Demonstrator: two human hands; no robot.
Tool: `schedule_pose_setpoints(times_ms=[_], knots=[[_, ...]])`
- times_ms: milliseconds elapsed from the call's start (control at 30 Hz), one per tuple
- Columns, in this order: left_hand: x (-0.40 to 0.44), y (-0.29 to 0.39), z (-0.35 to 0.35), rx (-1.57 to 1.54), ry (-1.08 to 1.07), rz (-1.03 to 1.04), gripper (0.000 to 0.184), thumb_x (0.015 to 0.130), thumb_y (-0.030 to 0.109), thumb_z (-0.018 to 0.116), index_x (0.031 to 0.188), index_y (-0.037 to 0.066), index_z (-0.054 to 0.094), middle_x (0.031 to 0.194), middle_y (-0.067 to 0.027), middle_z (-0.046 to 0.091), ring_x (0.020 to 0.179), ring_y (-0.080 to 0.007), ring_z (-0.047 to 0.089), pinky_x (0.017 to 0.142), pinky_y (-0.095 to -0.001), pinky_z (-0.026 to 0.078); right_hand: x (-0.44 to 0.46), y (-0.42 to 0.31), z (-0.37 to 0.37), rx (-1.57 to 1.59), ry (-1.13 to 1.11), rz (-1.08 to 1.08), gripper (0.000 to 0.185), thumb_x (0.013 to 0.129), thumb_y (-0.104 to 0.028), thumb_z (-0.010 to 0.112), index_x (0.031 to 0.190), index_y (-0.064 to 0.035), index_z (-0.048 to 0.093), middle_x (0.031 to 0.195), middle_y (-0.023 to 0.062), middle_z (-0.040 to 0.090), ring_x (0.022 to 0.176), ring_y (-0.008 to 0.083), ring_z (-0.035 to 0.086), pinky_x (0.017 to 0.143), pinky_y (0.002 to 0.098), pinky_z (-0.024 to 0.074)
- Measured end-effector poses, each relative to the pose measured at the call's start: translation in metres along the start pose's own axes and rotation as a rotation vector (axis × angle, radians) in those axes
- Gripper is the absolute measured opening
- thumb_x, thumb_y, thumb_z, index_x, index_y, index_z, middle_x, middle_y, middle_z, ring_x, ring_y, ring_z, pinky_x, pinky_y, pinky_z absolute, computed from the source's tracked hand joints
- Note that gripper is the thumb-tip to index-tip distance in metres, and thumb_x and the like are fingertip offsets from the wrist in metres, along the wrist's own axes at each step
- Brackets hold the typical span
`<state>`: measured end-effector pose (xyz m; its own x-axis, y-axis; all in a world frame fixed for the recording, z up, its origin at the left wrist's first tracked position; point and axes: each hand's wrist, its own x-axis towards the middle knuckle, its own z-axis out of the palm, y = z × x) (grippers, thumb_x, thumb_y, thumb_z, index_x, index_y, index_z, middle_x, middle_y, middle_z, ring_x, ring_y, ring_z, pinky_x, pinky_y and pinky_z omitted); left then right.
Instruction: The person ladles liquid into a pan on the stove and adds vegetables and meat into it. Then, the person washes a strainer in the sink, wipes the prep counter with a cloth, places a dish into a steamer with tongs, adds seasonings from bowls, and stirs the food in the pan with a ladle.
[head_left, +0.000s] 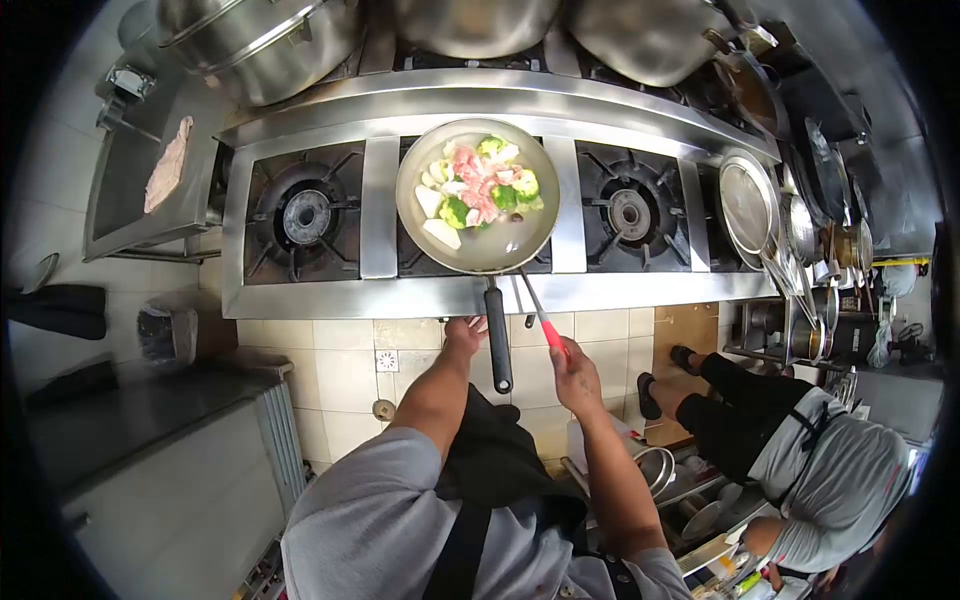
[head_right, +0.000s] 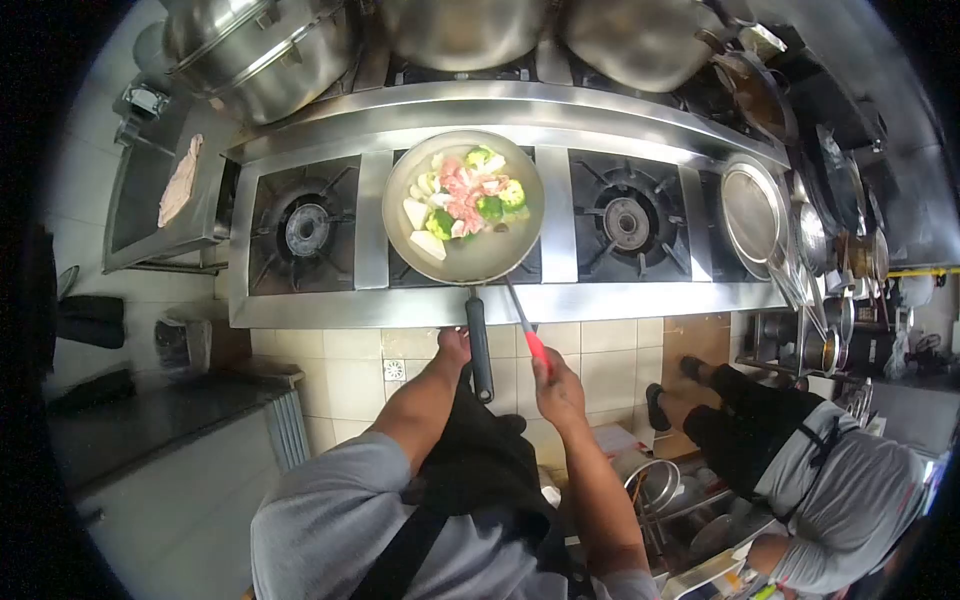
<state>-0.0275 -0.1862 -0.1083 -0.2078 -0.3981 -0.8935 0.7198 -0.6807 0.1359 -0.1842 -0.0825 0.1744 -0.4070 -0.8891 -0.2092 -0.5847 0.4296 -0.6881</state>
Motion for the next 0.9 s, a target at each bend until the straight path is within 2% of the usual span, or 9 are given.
schedule_pose_setpoints(times_ms=[100,233,367,400,500,533,633,733,900], knots=[[0.015,-0.010,-0.009,-0.117,-0.132,0.075,0.033,0.094,0.032,0.046,0.121,0.014,0.050,0.126,-0.0050,0.051,0.117,-0.0272,0.048,0.101,-0.0593,0.031,0.033,-0.034,0.005,-0.143,-0.166,0.164,0.033,0.093,-0.031,0.047,0.114,-0.0076,0.055,0.082,0.0253,0.062,0.079,0.0443,0.059,0.067,0.0503,0.0455],[-0.026,0.001,0.019,-0.221,-0.211,0.190,0.019,0.084,0.024,0.065,0.099,0.012,0.062,0.098,-0.0025,0.065,0.092,-0.0178,0.062,0.083,-0.0379,0.051,0.060,-0.049,0.014,-0.280,-0.206,0.223,0.031,0.094,-0.034,0.045,0.107,-0.0080,0.054,0.077,0.0229,0.063,0.075,0.0433,0.060,0.067,0.0502,0.0463],[-0.007,-0.010,0.010,-0.225,-0.357,0.226,0.025,0.082,0.029,0.067,0.100,0.013,0.061,0.098,-0.0005,0.066,0.094,-0.0160,0.063,0.081,-0.0359,0.053,0.075,-0.053,0.027,-0.307,-0.209,0.225,0.030,0.094,-0.033,0.045,0.106,-0.0078,0.054,0.078,0.0234,0.063,0.077,0.0434,0.061,0.067,0.0504,0.0461],[-0.009,-0.007,0.017,-0.208,-0.317,0.184,0.021,0.082,0.028,0.068,0.097,0.015,0.062,0.092,0.0014,0.066,0.085,-0.0147,0.063,0.075,-0.0354,0.053,0.076,-0.054,0.029,-0.303,-0.205,0.222,0.030,0.094,-0.033,0.046,0.106,-0.0074,0.054,0.079,0.0234,0.063,0.077,0.0436,0.061,0.067,0.0503,0.0461],[0.034,-0.014,-0.018,-0.111,-0.394,-0.022,0.030,0.084,0.038,0.061,0.106,0.017,0.058,0.105,-0.0014,0.063,0.091,-0.0198,0.061,0.076,-0.0398,0.048,0.082,-0.048,0.037,-0.247,-0.185,0.186,0.031,0.093,-0.033,0.046,0.105,-0.0061,0.056,0.081,0.0237,0.063,0.080,0.0438,0.060,0.069,0.0492,0.0464],[0.034,-0.012,-0.019,0.115,-0.271,-0.009,0.031,0.086,0.043,0.056,0.103,0.017,0.058,0.100,-0.0014,0.063,0.087,-0.0197,0.060,0.076,-0.0401,0.045,0.085,-0.045,0.040,-0.220,-0.174,0.168,0.031,0.093,-0.033,0.047,0.105,-0.0055,0.056,0.082,0.0238,0.063,0.082,0.0438,0.060,0.070,0.0487,0.0465],[0.047,-0.012,-0.040,0.178,-0.140,-0.167,0.037,0.086,0.046,0.054,0.106,0.016,0.057,0.106,-0.0040,0.061,0.095,-0.0219,0.057,0.085,-0.0458,0.041,0.094,-0.035,0.048,-0.043,-0.138,0.076,0.031,0.093,-0.031,0.047,0.104,-0.0038,0.058,0.087,0.0249,0.063,0.086,0.0433,0.060,0.072,0.0469,0.0466],[0.036,-0.004,-0.050,0.285,-0.183,-0.269,0.045,0.085,0.051,0.053,0.112,0.015,0.056,0.115,-0.0058,0.056,0.110,-0.0251,0.052,0.096,-0.0512,0.035,0.094,-0.036,0.053,-0.018,-0.172,0.127,0.032,0.093,-0.029,0.047,0.106,-0.0025,0.059,0.091,0.0264,0.062,0.090,0.0428,0.059,0.074,0.0454,0.0466],[0.021,0.006,-0.034,0.256,-0.211,-0.178,0.056,0.083,0.057,0.052,0.124,0.018,0.049,0.127,-0.0045,0.050,0.127,-0.0320,0.037,0.103,-0.0596,0.022,0.091,-0.039,0.058,-0.013,-0.160,0.161,0.033,0.093,-0.028,0.046,0.106,-0.0009,0.058,0.087,0.0247,0.063,0.084,0.0416,0.060,0.072,0.0426,0.0468]])
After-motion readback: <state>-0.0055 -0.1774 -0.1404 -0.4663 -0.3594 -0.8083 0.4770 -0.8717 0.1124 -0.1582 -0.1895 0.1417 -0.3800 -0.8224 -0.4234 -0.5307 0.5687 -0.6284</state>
